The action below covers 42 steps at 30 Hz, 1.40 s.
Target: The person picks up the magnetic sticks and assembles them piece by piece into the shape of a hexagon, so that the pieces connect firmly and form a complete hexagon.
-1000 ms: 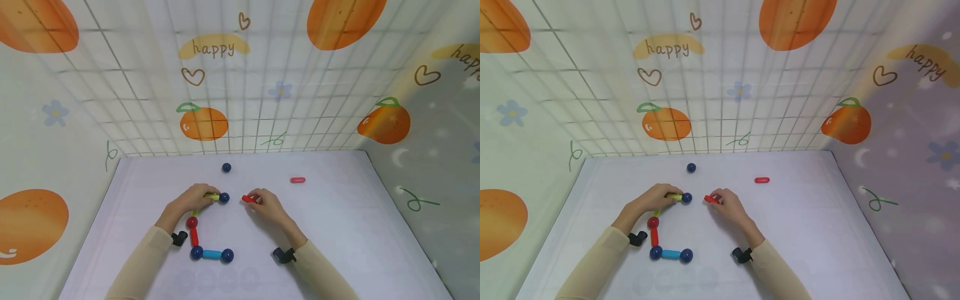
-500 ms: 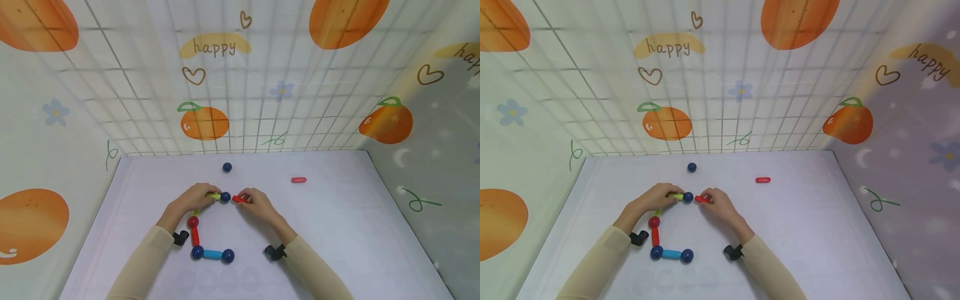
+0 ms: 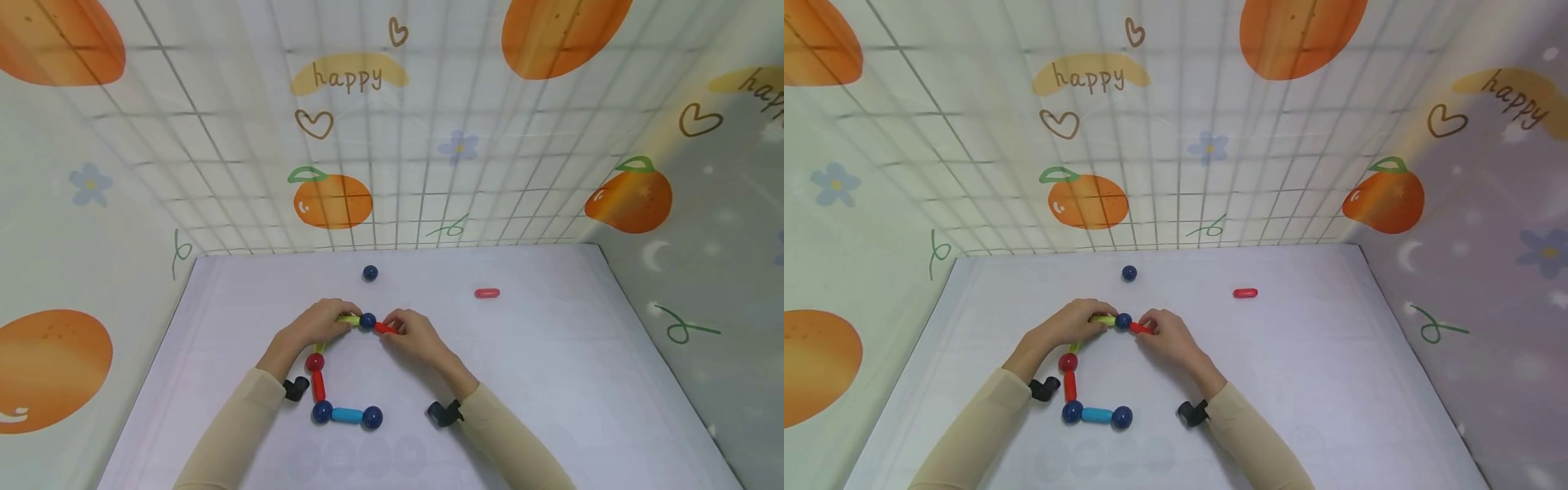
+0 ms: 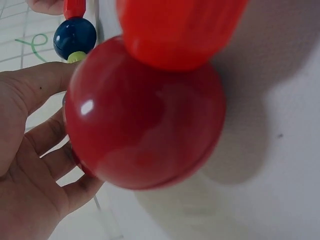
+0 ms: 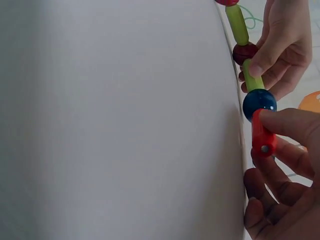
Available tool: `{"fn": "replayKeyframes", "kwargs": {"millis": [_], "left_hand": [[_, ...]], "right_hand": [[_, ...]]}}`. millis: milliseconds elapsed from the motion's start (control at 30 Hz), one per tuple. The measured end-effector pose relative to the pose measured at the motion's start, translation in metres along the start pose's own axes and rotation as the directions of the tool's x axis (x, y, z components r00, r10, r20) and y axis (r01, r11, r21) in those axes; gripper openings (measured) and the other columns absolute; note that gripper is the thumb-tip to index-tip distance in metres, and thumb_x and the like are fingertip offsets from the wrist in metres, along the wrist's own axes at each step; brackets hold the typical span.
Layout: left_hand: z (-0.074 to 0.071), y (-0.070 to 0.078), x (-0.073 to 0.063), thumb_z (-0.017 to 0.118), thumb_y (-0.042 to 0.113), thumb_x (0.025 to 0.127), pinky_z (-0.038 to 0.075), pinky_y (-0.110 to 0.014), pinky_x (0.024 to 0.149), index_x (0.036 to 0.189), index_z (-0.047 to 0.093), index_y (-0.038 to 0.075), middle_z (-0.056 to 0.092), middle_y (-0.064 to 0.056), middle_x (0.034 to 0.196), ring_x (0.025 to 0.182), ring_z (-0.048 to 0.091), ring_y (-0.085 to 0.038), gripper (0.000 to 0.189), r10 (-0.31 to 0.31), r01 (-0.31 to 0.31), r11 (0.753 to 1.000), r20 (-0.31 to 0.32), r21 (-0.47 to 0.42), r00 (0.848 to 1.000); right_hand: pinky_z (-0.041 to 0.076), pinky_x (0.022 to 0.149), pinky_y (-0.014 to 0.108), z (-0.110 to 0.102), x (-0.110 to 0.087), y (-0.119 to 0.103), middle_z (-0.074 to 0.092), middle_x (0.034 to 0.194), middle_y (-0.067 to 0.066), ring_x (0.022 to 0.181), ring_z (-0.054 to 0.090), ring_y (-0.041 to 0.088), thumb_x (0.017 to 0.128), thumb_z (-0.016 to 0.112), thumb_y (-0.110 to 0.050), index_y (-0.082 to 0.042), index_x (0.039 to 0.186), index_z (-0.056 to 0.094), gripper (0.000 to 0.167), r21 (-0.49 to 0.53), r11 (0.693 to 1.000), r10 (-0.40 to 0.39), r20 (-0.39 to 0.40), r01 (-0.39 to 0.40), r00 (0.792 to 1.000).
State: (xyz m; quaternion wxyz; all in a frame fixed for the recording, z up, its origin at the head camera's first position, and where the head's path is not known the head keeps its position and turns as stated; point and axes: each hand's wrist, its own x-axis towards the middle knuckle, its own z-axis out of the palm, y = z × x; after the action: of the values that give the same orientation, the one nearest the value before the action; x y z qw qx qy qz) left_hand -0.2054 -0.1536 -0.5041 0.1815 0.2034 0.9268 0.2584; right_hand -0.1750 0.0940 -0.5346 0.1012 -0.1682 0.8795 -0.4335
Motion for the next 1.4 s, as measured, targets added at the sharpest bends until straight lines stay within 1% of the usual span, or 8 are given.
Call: {"fn": "replayKeyframes", "kwargs": {"millis": [300, 533, 700, 800, 900, 1000, 1167, 1400], "left_hand": [[0.000, 0.002, 0.001, 0.071, 0.011, 0.093, 0.050, -0.040, 0.093, 0.124, 0.069, 0.020, 0.068, 0.002, 0.108, 0.097, 0.060, -0.017, 0.033, -0.017, 0.017, 1.000, -0.006, 0.003, 1.000], [0.002, 0.003, 0.002, 0.071, 0.013, 0.093, 0.051, -0.041, 0.093, 0.126, 0.068, 0.020, 0.069, 0.000, 0.108, 0.097, 0.062, -0.018, 0.034, -0.032, 0.032, 0.999, -0.020, -0.003, 0.999], [0.004, 0.005, 0.006, 0.071, 0.013, 0.092, 0.051, -0.041, 0.094, 0.128, 0.067, 0.020, 0.069, 0.001, 0.111, 0.101, 0.062, -0.018, 0.037, -0.034, 0.035, 0.999, -0.020, 0.028, 0.999], [0.004, 0.010, 0.009, 0.072, 0.015, 0.091, 0.049, -0.044, 0.096, 0.129, 0.067, 0.020, 0.067, 0.000, 0.117, 0.109, 0.061, -0.021, 0.039, -0.012, 0.013, 0.998, -0.016, 0.068, 1.000], [0.005, 0.017, 0.011, 0.072, 0.018, 0.091, 0.047, -0.048, 0.099, 0.136, 0.062, 0.024, 0.063, -0.002, 0.127, 0.118, 0.057, -0.023, 0.046, 0.012, -0.012, 0.994, 0.001, 0.105, 1.000], [0.007, 0.023, 0.013, 0.074, 0.020, 0.092, 0.047, -0.049, 0.100, 0.139, 0.060, 0.026, 0.059, -0.003, 0.132, 0.122, 0.055, -0.024, 0.050, 0.052, -0.054, 0.992, 0.024, 0.113, 0.998], [0.010, 0.028, 0.016, 0.074, 0.019, 0.092, 0.048, -0.039, 0.098, 0.130, 0.067, 0.023, 0.062, 0.000, 0.120, 0.110, 0.058, -0.018, 0.038, 0.133, -0.136, 0.983, 0.039, 0.123, 0.990], [0.011, 0.029, 0.019, 0.072, 0.018, 0.094, 0.049, -0.034, 0.091, 0.121, 0.071, 0.022, 0.062, 0.002, 0.109, 0.097, 0.057, -0.014, 0.027, 0.147, -0.151, 0.976, 0.035, 0.159, 0.988]], "right_hand": [[0.050, 0.069, 0.029, 0.003, 0.000, -0.003, 0.062, 0.088, -0.003, 0.077, 0.056, 0.016, 0.090, 0.075, -0.017, -0.014, 0.111, 0.068, 0.022, 0.002, 1.000, -0.012, 0.015, 0.012, 1.000], [0.050, 0.068, 0.028, 0.006, -0.001, -0.005, 0.063, 0.087, -0.003, 0.075, 0.058, 0.015, 0.090, 0.075, -0.017, -0.013, 0.111, 0.067, 0.023, 0.020, 1.000, 0.004, 0.017, -0.004, 1.000], [0.049, 0.067, 0.028, 0.006, -0.002, -0.004, 0.062, 0.086, -0.004, 0.075, 0.057, 0.015, 0.090, 0.075, -0.017, -0.013, 0.111, 0.067, 0.023, 0.021, 1.000, 0.016, 0.012, -0.016, 1.000], [0.049, 0.066, 0.028, 0.006, -0.002, -0.004, 0.063, 0.086, -0.004, 0.075, 0.057, 0.015, 0.090, 0.076, -0.018, -0.013, 0.111, 0.067, 0.023, 0.020, 1.000, 0.017, 0.006, -0.017, 1.000], [0.050, 0.066, 0.027, 0.006, -0.002, -0.005, 0.063, 0.086, -0.004, 0.074, 0.057, 0.015, 0.090, 0.076, -0.019, -0.013, 0.111, 0.067, 0.023, 0.018, 1.000, 0.018, 0.000, -0.018, 1.000], [0.050, 0.065, 0.026, 0.005, -0.002, -0.005, 0.064, 0.086, -0.004, 0.073, 0.058, 0.014, 0.090, 0.076, -0.020, -0.013, 0.111, 0.067, 0.024, 0.017, 1.000, 0.016, -0.005, -0.016, 1.000], [0.050, 0.062, 0.026, 0.004, -0.002, -0.005, 0.064, 0.084, -0.003, 0.069, 0.058, 0.014, 0.090, 0.077, -0.020, -0.011, 0.111, 0.066, 0.026, 0.025, 1.000, 0.019, -0.024, -0.019, 1.000], [0.048, 0.059, 0.025, 0.000, -0.003, -0.004, 0.064, 0.083, -0.004, 0.067, 0.059, 0.011, 0.090, 0.077, -0.023, -0.010, 0.113, 0.066, 0.028, 0.031, 0.999, 0.040, -0.043, -0.039, 0.998]]}}
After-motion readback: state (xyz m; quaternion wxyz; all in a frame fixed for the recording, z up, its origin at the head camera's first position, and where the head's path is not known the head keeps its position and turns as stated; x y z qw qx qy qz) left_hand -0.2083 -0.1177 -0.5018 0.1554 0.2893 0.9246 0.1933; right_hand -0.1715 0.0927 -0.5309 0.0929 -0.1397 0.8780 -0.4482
